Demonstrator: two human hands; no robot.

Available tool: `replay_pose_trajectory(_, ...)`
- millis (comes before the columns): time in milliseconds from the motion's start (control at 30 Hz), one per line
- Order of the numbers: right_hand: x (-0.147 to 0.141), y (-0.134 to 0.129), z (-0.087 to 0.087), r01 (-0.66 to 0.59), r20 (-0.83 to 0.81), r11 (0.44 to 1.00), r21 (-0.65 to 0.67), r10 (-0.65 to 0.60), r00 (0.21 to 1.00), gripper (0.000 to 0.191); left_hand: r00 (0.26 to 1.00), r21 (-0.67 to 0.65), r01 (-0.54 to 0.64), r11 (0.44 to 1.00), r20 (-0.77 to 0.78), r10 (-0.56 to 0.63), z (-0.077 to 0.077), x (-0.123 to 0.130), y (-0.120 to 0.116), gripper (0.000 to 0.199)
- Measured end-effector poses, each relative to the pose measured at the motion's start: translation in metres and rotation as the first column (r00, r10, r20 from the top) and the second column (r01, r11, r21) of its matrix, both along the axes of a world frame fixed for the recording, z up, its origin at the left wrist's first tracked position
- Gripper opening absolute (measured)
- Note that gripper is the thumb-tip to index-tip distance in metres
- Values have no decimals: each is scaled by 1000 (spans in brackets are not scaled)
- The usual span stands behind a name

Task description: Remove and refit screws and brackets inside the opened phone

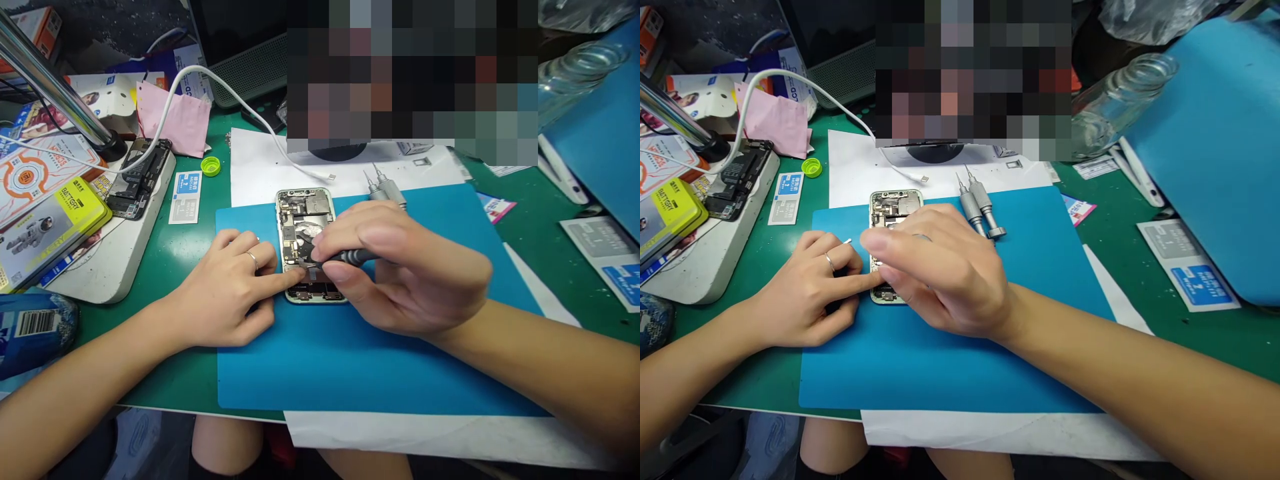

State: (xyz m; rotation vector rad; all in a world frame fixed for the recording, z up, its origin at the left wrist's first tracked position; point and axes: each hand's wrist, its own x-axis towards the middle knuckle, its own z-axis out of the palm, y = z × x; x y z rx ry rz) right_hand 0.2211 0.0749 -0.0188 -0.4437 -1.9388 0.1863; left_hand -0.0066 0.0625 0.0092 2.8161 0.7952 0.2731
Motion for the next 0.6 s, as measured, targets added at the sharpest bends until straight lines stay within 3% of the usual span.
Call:
replay_pose_trajectory(400, 1, -3, -5, 39, 23, 999, 23, -40, 999, 74, 992, 76, -47, 996, 119, 38, 3, -1, -2, 31)
replay_pose_trajectory(500, 2, -5, -2, 113, 5, 993, 21, -113, 994, 79, 944, 88, -241, 967, 252, 213, 7, -2, -2, 24)
replay_pose_trajectory(600, 2, -7, 5, 150, 22, 989, 7, -150, 988, 81, 848, 46, -459, 887, 320, 422, 10, -5, 0, 13)
